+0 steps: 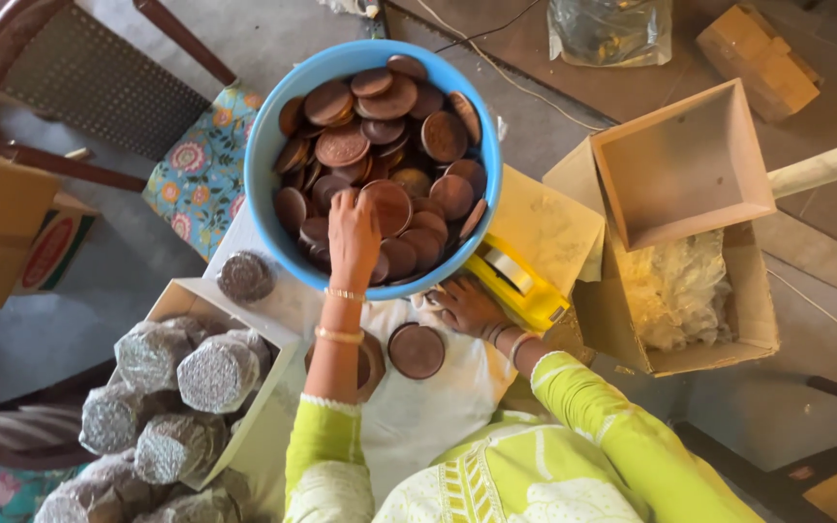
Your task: The person wraps small jars in bubble wrap and places them into a cardboard box, wipes brown circular lids with a cloth, and organizes the items into boxes and containers.
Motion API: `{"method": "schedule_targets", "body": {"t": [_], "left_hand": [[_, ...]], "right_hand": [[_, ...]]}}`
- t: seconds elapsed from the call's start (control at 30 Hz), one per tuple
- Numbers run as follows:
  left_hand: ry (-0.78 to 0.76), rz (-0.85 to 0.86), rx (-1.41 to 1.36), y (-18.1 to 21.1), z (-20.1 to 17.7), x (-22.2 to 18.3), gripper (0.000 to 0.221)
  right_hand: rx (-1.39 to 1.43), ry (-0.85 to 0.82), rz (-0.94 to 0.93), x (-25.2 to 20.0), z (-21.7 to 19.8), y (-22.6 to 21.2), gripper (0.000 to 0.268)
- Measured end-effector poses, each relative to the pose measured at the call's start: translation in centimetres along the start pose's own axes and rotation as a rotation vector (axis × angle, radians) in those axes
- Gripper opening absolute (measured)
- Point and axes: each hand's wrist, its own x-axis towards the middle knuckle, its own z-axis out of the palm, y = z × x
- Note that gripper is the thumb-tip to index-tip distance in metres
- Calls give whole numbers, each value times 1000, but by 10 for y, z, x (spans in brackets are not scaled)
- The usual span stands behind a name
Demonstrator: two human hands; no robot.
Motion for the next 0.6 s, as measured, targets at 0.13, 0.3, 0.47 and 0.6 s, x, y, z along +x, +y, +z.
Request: {"method": "schedule_targets", "body": {"t": [0.13, 0.3, 0.47, 0.6], "left_hand": [[-104, -37, 96, -11, 31, 44, 21], [-213, -29, 451, -27, 88, 70, 20], [-212, -79, 648, -41, 130, 80, 14], [-331, -185, 598, -49, 146, 90, 22]], "right_hand": [[38, -59, 55, 1, -2, -1, 41], [58, -49, 18, -4, 11, 8, 42], [83, -62, 25, -1, 4, 5, 43], [75, -77, 19, 2, -3, 2, 43]]}}
